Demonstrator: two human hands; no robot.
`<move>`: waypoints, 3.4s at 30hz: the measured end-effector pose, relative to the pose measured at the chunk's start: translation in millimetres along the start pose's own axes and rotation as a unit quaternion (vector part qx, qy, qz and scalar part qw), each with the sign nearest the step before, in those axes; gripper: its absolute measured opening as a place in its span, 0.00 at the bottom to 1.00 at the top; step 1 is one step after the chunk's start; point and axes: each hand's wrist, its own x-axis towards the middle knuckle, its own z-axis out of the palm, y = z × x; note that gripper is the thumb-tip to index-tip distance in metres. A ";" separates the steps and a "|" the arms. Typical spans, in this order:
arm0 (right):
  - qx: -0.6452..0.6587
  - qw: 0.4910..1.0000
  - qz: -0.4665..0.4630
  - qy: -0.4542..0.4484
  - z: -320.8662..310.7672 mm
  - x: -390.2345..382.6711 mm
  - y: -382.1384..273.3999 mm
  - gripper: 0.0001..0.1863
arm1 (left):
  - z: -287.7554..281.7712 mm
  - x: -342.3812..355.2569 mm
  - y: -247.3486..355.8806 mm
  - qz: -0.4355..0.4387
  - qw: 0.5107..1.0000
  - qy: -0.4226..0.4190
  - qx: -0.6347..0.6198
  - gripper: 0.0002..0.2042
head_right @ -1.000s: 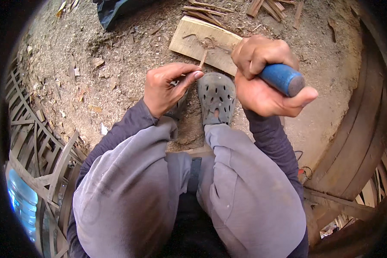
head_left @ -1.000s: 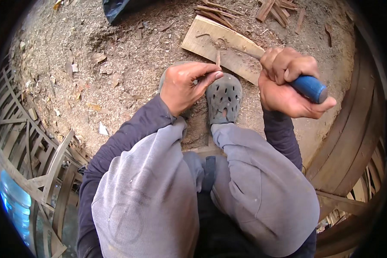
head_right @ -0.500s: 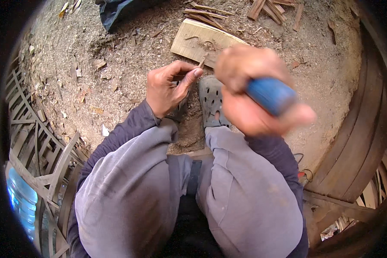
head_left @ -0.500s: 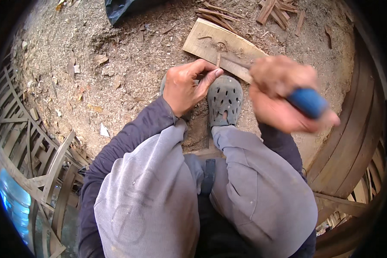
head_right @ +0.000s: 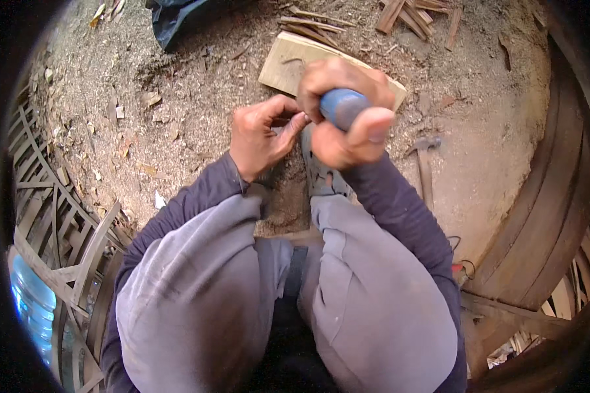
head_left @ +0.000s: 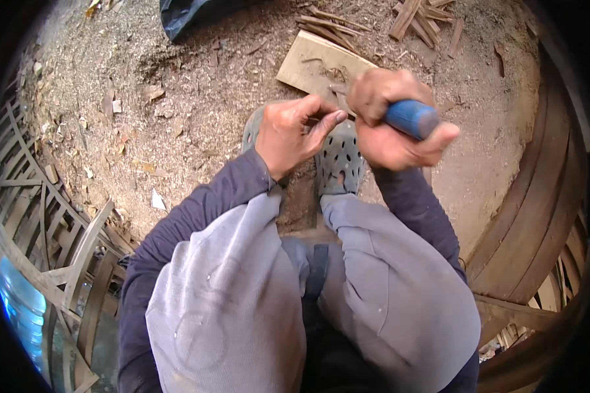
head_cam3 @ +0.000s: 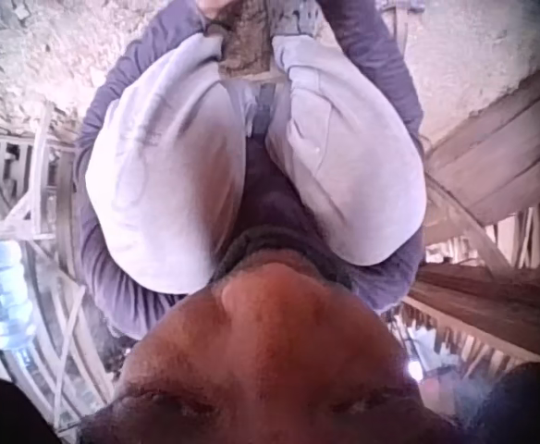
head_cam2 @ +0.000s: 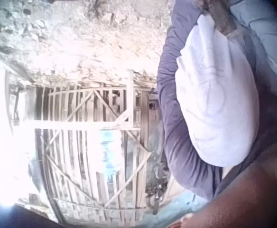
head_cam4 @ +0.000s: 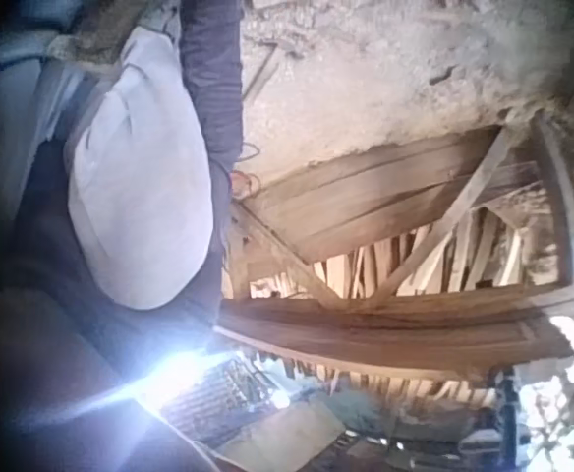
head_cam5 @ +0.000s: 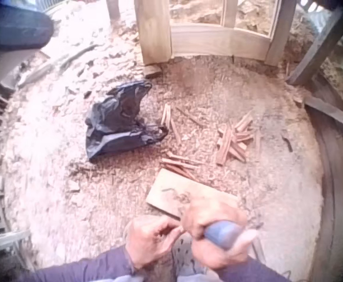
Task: The person whittles a thin piece of wood with a handheld blade, repeatedly scraping shavings onto a wooden block on the ground.
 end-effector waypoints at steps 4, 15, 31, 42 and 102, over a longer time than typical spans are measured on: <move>0.158 0.979 -0.103 -0.079 -11.3 5.2 -21.0 0.48 | 1.3 0.2 2.5 -0.015 0.998 0.038 -0.044 0.08; -0.057 0.995 -0.039 -0.071 0.1 -6.4 6.3 0.46 | 0.7 0.0 -7.0 -0.005 1.000 0.016 -0.020 0.06; 0.219 0.965 -0.126 -0.069 -24.2 9.2 -20.0 0.49 | -10.4 -5.8 -2.5 -0.025 0.999 -0.031 -0.002 0.07; 0.114 0.987 -0.097 -0.056 -3.2 -2.9 -17.0 0.47 | -2.4 -4.3 -6.0 -0.068 0.997 0.001 -0.030 0.08; 0.197 0.958 -0.077 -0.195 -9.2 19.8 -39.2 0.45 | -11.1 -3.4 -9.3 0.028 0.999 -0.002 -0.036 0.06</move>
